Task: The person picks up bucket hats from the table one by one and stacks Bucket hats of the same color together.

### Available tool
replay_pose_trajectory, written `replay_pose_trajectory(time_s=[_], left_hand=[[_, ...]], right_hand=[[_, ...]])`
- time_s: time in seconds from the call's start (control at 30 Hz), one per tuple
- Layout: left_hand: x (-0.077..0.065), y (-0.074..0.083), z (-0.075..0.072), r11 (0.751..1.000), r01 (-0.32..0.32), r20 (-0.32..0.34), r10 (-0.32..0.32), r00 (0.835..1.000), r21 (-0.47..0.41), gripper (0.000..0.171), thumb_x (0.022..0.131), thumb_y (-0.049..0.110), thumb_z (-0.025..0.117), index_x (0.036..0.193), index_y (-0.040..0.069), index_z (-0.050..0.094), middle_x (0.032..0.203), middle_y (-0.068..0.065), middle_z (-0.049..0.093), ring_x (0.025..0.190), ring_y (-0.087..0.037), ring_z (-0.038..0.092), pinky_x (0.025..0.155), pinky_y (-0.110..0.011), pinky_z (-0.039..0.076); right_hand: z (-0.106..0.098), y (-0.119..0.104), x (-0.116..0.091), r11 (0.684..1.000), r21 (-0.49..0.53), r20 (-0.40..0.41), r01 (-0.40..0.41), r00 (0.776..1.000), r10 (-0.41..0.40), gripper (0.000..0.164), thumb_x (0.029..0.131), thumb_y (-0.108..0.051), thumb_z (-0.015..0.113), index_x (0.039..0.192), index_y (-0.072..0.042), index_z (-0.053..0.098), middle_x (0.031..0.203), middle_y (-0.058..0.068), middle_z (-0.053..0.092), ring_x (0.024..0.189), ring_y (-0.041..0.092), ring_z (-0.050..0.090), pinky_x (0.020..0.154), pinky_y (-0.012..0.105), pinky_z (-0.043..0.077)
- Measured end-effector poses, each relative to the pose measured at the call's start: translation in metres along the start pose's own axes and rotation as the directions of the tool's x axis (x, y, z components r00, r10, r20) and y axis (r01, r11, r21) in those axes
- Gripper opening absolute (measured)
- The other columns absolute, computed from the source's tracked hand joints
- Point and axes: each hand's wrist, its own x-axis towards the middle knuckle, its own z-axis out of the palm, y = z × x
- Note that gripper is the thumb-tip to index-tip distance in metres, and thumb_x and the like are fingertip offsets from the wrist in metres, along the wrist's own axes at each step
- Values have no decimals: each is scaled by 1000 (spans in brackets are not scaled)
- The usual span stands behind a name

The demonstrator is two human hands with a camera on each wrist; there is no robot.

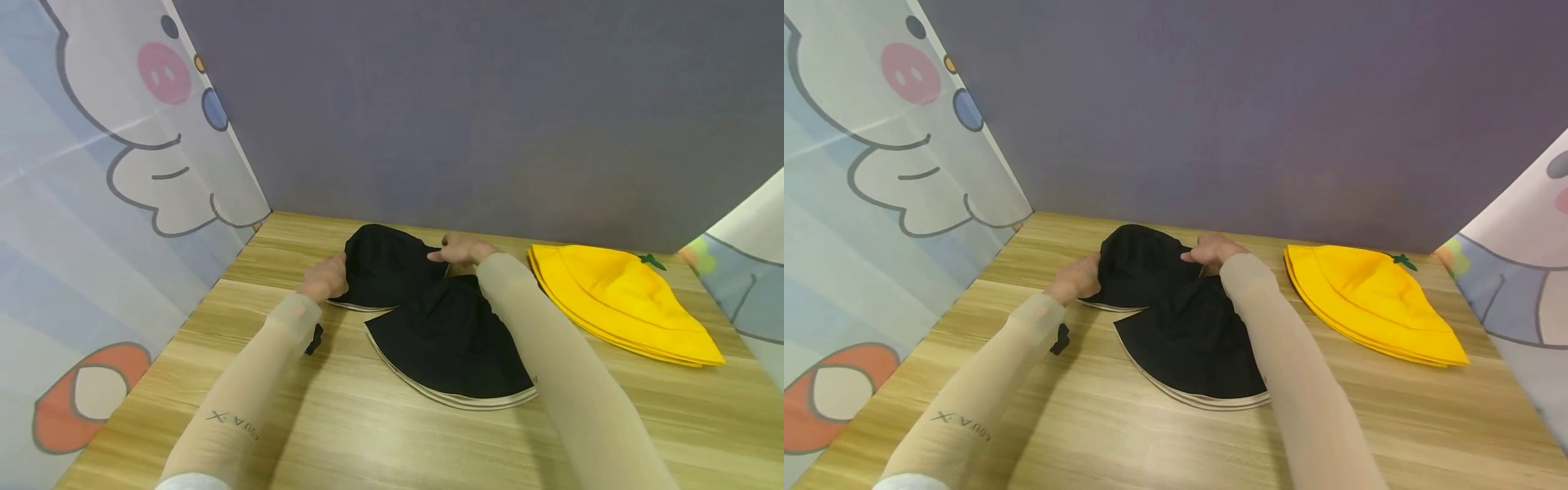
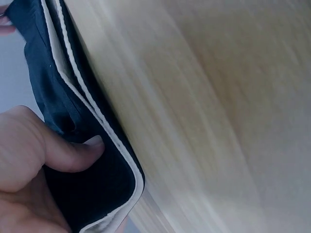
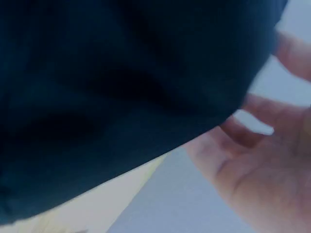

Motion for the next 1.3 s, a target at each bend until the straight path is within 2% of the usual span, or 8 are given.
replay_pose_trajectory(time_s=[0.1, 0.13, 0.23, 0.4, 0.63, 0.83, 1.1, 1.3], left_hand=[[0, 2, 0, 1000, 3, -5, -3, 1000, 2, 63, 87, 12, 55, 142, 11, 24, 133, -16, 42, 112, -34, 44, 83, -49, 43], [-1, 2, 0, 1000, 4, -7, -4, 1000, 3, 63, 87, 13, 55, 142, 11, 25, 132, -16, 43, 112, -34, 45, 83, -49, 43], [-2, 1, 0, 1000, 1, -15, -1, 1000, -1, 65, 86, 13, 57, 142, 12, 24, 131, -16, 44, 110, -34, 46, 82, -49, 43], [-2, 0, 1, 1000, -8, -23, 8, 1000, -1, 66, 85, 13, 58, 142, 10, 23, 131, -18, 43, 111, -36, 45, 82, -51, 43], [-1, 0, 3, 1000, -19, -65, 20, 998, 11, 59, 83, 14, 60, 134, 10, 32, 123, -17, 48, 103, -36, 48, 77, -50, 45], [-1, -8, 3, 998, -44, -77, 42, 996, -34, 64, 82, 14, 59, 138, 7, 28, 127, -19, 46, 102, -35, 49, 78, -49, 45], [-2, -11, -1, 991, -97, -110, 87, 990, -91, 67, 79, 8, 57, 139, 4, 27, 128, -21, 46, 104, -36, 49, 76, -49, 46], [1, -20, -11, 969, -163, -187, 127, 974, -187, 58, 76, 1, 53, 132, 0, 35, 117, -23, 52, 99, -36, 51, 79, -46, 46]], right_hand=[[-1, -6, 1, 999, 7, -81, 41, 996, -40, 56, 93, -38, 50, 131, 1, 40, 114, 13, 50, 50, 12, 35, 68, 36, 43], [-1, -8, 2, 999, 6, -106, 49, 993, -48, 47, 92, -36, 52, 120, 0, 49, 99, 9, 52, 47, 12, 25, 63, 35, 41], [2, -15, 3, 998, -21, -161, 62, 985, -65, 28, 90, -31, 57, 98, -5, 53, 78, 2, 42, 53, 13, 33, 59, 31, 37], [9, -24, 5, 996, -46, -215, 77, 973, -85, 36, 85, -25, 64, 110, -7, 44, 102, 7, 47, 81, 24, 46, 69, 35, 40], [14, -35, 5, 994, -90, -222, 58, 972, -77, 54, 86, -20, 63, 132, -5, 40, 130, 15, 42, 86, 25, 53, 61, 32, 47], [16, -37, 7, 979, -195, -186, 54, 978, -91, 41, 85, -5, 44, 125, -3, 47, 111, 14, 53, 71, 26, 51, 58, 33, 40], [9, -32, -3, 985, -142, -201, 95, 972, -123, 35, 79, 2, 39, 108, -5, 57, 97, 11, 55, 77, 28, 48, 62, 36, 37], [7, -32, -8, 989, -106, -244, 107, 961, -130, 44, 81, -1, 36, 121, -7, 52, 113, 12, 53, 84, 25, 49, 68, 36, 39]])
